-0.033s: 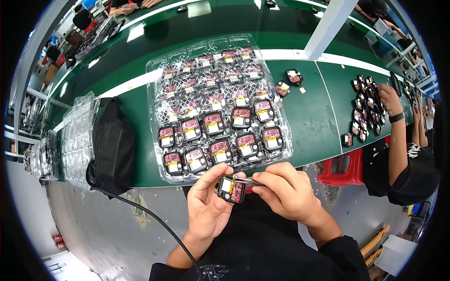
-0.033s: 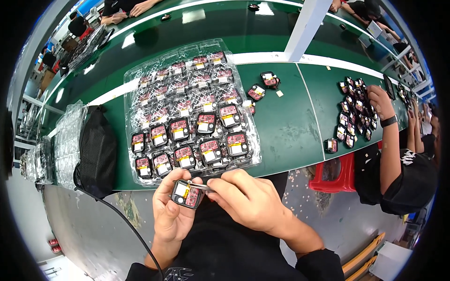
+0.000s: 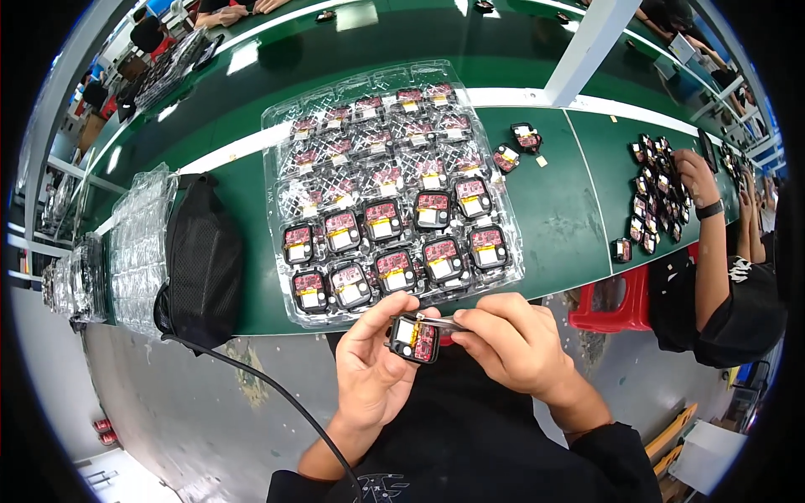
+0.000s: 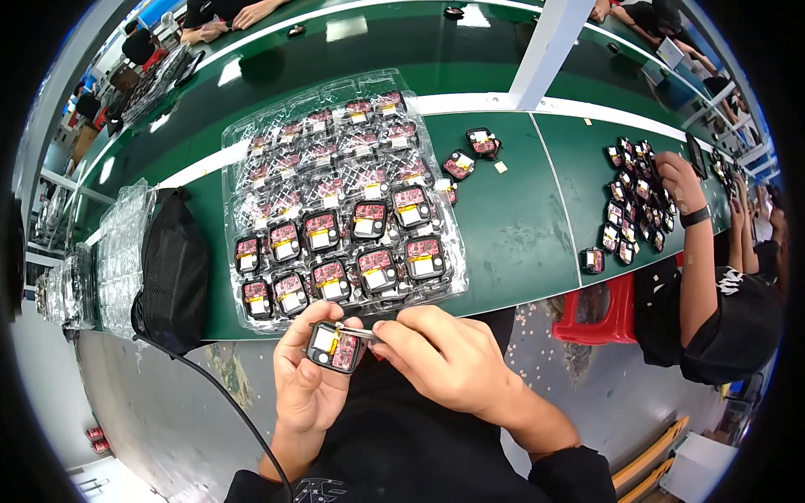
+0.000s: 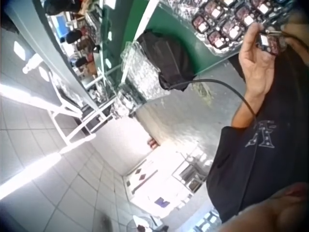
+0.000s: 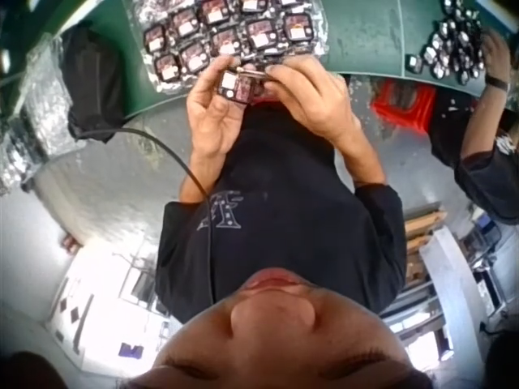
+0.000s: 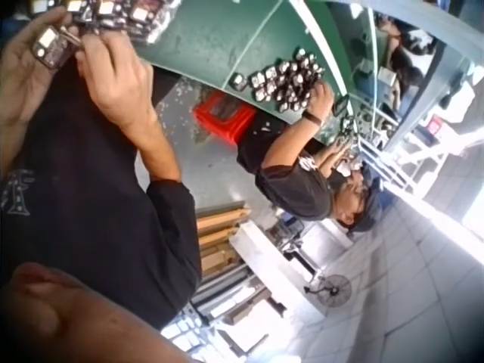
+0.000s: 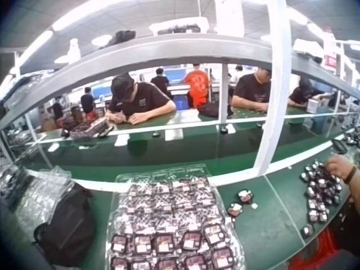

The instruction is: Assembling small electronic game cartridge components on an industrial production line using tweezers.

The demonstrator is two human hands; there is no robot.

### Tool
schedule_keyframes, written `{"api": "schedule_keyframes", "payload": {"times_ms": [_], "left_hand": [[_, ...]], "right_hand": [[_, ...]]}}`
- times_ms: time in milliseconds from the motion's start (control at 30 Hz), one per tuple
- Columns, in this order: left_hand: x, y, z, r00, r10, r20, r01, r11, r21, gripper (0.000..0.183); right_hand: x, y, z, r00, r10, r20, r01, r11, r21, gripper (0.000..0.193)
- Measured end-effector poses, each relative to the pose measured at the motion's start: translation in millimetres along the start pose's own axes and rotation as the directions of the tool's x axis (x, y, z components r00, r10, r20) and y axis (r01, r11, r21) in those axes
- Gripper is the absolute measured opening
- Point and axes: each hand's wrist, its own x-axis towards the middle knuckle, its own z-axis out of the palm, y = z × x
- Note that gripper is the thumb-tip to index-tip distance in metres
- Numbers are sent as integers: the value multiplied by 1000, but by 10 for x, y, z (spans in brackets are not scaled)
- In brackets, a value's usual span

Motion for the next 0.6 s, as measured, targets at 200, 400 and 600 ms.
{"api": "schedule_keyframes", "payload": {"times_ms": [200, 400, 600], "left_hand": [[-19, -35, -17, 1000, 4, 30, -4, 1000, -17, 69], [-40, -51, -38, 999, 8, 49, -3, 994, -106, 63], [-51, -21, -1, 999, 43, 14, -44, 998, 40, 67]], "right_hand": [[-74, 8, 43, 992, -112, -59, 105, 989, -100, 28], [-61, -15, 94, 992, -69, -106, 68, 998, -17, 22], [-40, -56, 66, 994, 105, -6, -103, 983, 153, 19]]}}
